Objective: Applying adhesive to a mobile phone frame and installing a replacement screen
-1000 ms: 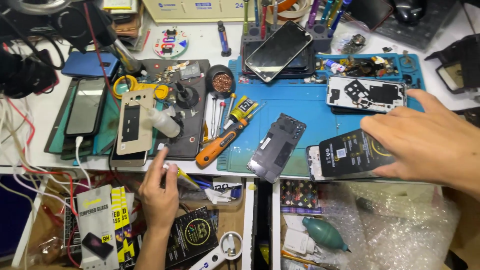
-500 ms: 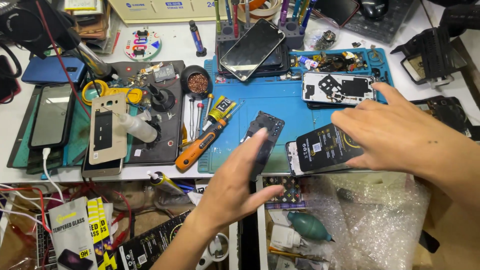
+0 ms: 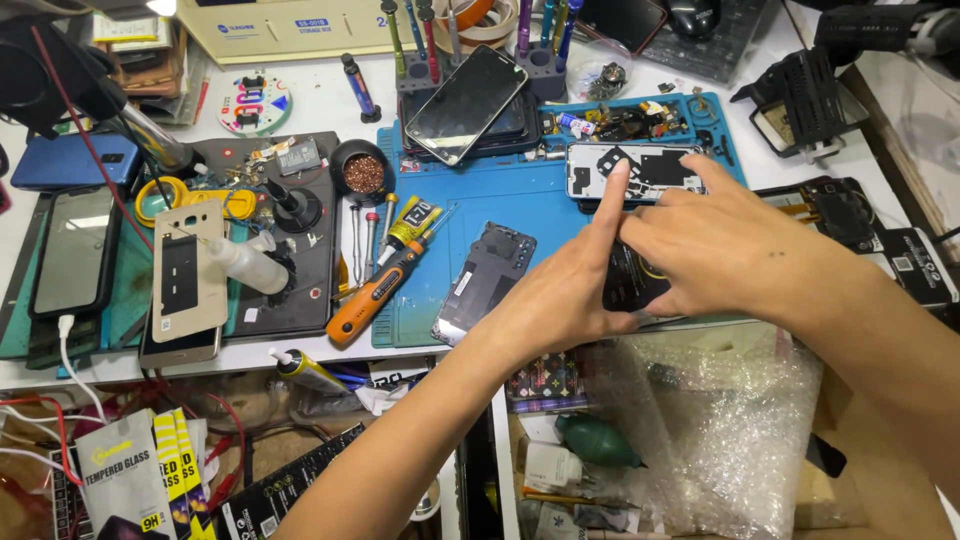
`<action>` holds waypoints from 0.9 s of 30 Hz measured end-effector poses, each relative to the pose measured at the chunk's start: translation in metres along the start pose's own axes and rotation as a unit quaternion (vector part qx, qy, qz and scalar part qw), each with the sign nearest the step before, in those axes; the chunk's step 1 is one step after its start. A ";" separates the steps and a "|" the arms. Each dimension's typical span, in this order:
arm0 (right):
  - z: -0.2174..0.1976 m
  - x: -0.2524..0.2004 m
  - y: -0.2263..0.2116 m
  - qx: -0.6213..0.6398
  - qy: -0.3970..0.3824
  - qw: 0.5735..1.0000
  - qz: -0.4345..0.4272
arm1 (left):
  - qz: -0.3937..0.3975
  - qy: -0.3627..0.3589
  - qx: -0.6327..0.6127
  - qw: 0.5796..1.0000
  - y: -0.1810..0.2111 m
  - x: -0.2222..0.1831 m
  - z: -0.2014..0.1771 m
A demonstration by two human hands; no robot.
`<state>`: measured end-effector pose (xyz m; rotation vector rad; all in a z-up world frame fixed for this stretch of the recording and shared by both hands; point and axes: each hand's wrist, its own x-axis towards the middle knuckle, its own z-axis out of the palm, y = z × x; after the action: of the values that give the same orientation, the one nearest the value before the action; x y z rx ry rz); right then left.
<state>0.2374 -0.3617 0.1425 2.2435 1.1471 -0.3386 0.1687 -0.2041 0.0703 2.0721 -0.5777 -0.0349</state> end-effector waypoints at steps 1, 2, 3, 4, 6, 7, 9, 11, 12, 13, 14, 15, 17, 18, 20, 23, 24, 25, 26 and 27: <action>0.002 0.001 0.000 0.000 0.001 1.000 0.001 | 0.000 0.000 0.001 1.000 0.000 0.001 0.001; 0.004 0.002 0.001 -0.006 0.009 1.000 -0.001 | -0.011 0.001 0.000 1.000 0.001 0.002 0.001; 0.005 0.002 0.001 -0.013 0.017 1.000 -0.002 | -0.023 0.002 -0.001 1.000 0.001 0.003 0.002; 0.005 0.002 0.001 -0.013 0.018 1.000 0.000 | -0.022 0.002 0.000 1.000 0.003 0.003 0.001; 0.005 0.000 0.001 -0.008 0.018 1.000 -0.005 | -0.026 0.009 -0.001 1.000 0.006 0.002 0.001; 0.005 -0.002 0.002 -0.007 0.019 1.000 -0.004 | -0.025 0.008 0.000 1.000 0.003 0.002 0.002; 0.006 -0.007 0.004 0.006 0.052 0.999 -0.006 | 0.031 0.033 -0.016 0.999 -0.002 0.001 0.006; 0.018 -0.014 0.009 0.000 0.115 0.993 -0.008 | 0.010 0.024 -0.012 1.000 0.003 0.000 0.002; 0.025 -0.018 0.012 -0.007 0.178 0.984 -0.012 | -0.012 0.017 -0.007 1.000 0.005 0.001 0.000; 0.022 -0.029 0.015 -0.006 0.178 0.984 -0.010 | -0.011 0.015 -0.007 1.000 0.005 -0.001 -0.001; 0.019 -0.041 0.017 -0.002 0.282 0.959 -0.023 | -0.015 0.020 -0.014 1.000 0.005 -0.003 -0.001; 0.017 -0.053 0.020 0.001 0.384 0.923 -0.032 | -0.020 0.026 -0.022 0.999 0.005 -0.004 -0.002; 0.030 -0.070 0.023 0.056 0.410 0.910 -0.026 | -0.026 0.030 -0.035 0.999 0.006 -0.007 -0.004; 0.038 -0.080 0.023 0.110 0.434 0.894 -0.021 | -0.033 0.037 -0.049 0.998 0.006 -0.009 -0.004; 0.061 -0.091 0.016 0.176 0.464 0.868 -0.007 | -0.037 0.042 -0.044 0.997 0.002 -0.012 -0.003; 0.101 -0.098 -0.004 0.298 0.472 0.828 0.054 | -0.038 0.057 -0.028 0.997 -0.005 -0.017 0.000; 0.115 -0.097 -0.012 0.354 0.451 0.814 0.096 | -0.034 0.069 -0.017 0.997 -0.008 -0.018 0.000; 0.127 -0.095 -0.018 0.359 0.452 0.810 0.102 | -0.034 0.061 -0.014 0.997 -0.009 -0.020 0.000; 0.139 -0.093 -0.025 0.345 0.487 0.797 0.088 | -0.031 0.073 -0.019 0.997 -0.008 -0.023 0.000; 0.150 -0.090 -0.032 0.330 0.522 0.783 0.075 | -0.028 0.085 -0.023 0.996 -0.008 -0.026 -0.001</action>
<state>0.1640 -0.4972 0.0535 3.2589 1.4710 0.8400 0.1489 -0.1893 0.0590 2.0220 -0.4110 0.0946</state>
